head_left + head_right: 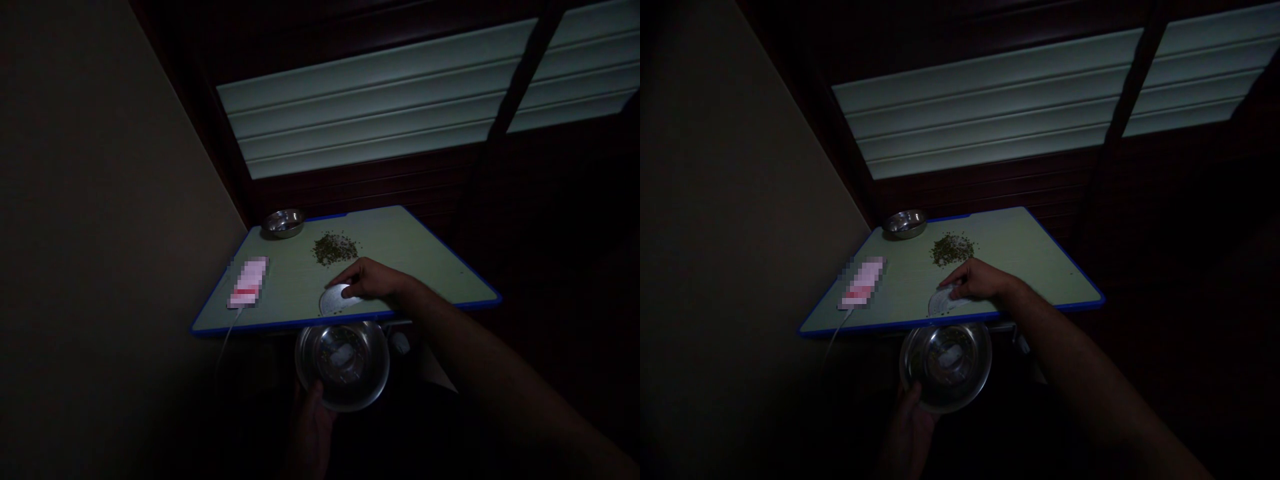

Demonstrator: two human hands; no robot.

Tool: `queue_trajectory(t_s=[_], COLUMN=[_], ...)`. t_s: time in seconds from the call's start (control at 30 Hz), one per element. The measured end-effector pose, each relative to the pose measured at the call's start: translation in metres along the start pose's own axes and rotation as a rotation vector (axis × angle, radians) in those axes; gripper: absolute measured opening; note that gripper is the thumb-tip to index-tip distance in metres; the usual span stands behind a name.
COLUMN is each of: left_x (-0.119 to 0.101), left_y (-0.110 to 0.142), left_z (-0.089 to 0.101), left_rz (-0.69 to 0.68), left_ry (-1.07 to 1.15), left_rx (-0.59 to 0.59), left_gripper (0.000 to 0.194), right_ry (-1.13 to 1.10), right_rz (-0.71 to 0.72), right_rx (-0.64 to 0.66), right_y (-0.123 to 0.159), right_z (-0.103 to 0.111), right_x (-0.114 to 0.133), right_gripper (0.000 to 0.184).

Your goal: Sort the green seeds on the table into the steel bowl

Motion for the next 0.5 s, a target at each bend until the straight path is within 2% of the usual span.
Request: queue_trajectory(t_s=[0.13, 0.3, 0.5], left_x=[0.003, 0.0031, 0.0021], left_y=[-0.0033, -0.0031, -0.0022], left_z=[0.003, 0.0042, 0.0039], left_rz=[0.001, -0.009, -0.004], left_ry=[0.04, 0.018, 0.011], left_rx=[-0.002, 0.021, 0.005], left_gripper=[0.073, 0.068, 0.072], right_ry=[-0.04, -0.081, -0.142], right_rz=[-0.032, -0.073, -0.105], right_rx=[0.152, 0.164, 0.127], right_y=[0.0, -0.0002, -0.0034], right_z=[-0.0104, -0.0114, -0.005], right_x=[-0.0017, -0.0026, -0.0096], right_gripper=[0.044, 0.043, 0.038])
Point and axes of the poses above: each hand's wrist, its own y-axis away from the middle knuckle, its own z-axis out of the back of the hand, x = y × z, the point moved 9 cm from there along -y, towards the middle knuckle, and after that the axes turned 10 degrees about -z, right-handed, at the moved point
